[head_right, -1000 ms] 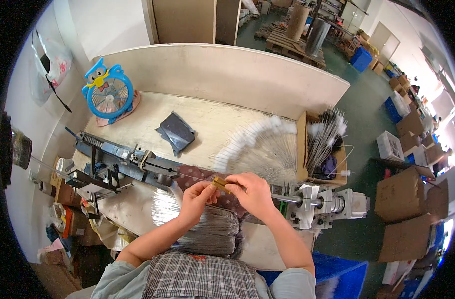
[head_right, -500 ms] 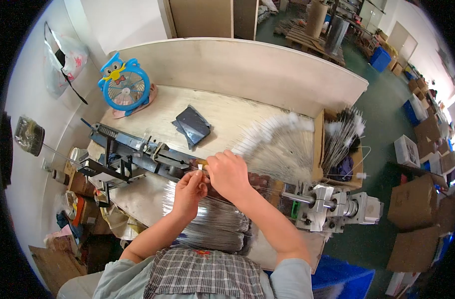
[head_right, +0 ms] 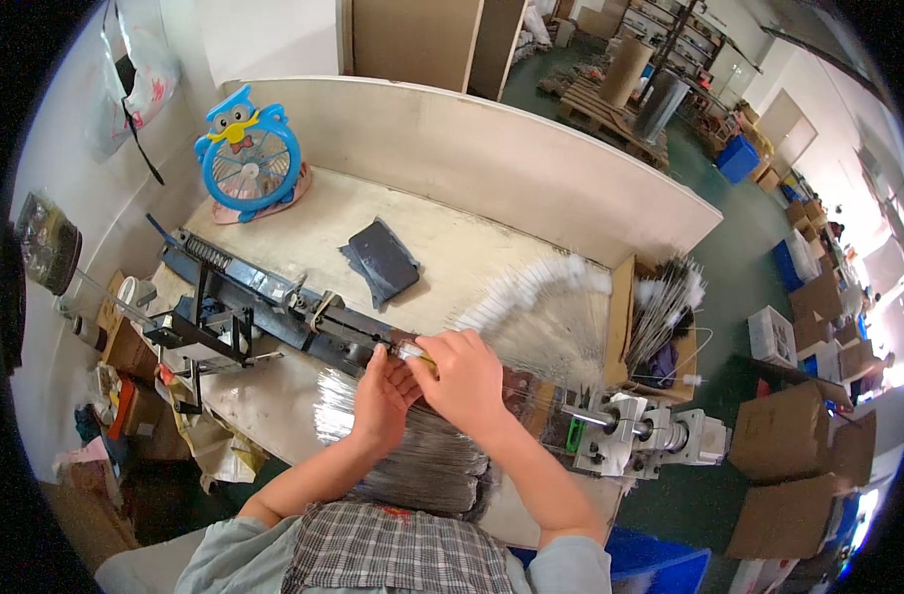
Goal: Assembling components of industrial brushes using an automated mechanical press.
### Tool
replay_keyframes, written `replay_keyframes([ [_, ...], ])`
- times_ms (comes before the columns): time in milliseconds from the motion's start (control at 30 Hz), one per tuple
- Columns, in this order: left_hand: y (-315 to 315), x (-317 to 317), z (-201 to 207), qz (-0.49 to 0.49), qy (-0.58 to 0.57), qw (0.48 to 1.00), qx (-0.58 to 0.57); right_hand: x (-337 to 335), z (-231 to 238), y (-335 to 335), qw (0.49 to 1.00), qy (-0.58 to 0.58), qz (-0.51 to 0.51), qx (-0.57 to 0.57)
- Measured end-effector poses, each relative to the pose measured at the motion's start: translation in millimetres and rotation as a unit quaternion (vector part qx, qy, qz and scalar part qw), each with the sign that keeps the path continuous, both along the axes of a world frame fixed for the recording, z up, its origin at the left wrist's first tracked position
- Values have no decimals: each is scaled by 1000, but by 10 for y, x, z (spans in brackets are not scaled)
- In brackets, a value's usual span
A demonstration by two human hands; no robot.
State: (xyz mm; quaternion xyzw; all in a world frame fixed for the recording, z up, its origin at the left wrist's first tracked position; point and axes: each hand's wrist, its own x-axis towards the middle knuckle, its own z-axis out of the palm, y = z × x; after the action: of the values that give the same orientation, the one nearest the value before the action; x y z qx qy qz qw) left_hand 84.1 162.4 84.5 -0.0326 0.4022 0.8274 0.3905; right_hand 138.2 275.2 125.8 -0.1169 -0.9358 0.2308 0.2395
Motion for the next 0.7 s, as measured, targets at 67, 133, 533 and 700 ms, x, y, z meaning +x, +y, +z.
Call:
replay_keyframes([
  [67, 10, 41, 30, 42, -10, 998, 41, -47, -30, -134, 999, 24, -15, 25],
  [133, -8, 22, -4, 33, -6, 998, 47, -77, -69, -178, 997, 51, -43, 50],
  [533, 56, 63, -21, 52, 6, 998, 40, 149, -155, 55, 989, 91, 7, 119],
  [700, 82, 98, -23, 73, 16, 997, 21, 184, -41, 58, 989, 100, 8, 106],
])
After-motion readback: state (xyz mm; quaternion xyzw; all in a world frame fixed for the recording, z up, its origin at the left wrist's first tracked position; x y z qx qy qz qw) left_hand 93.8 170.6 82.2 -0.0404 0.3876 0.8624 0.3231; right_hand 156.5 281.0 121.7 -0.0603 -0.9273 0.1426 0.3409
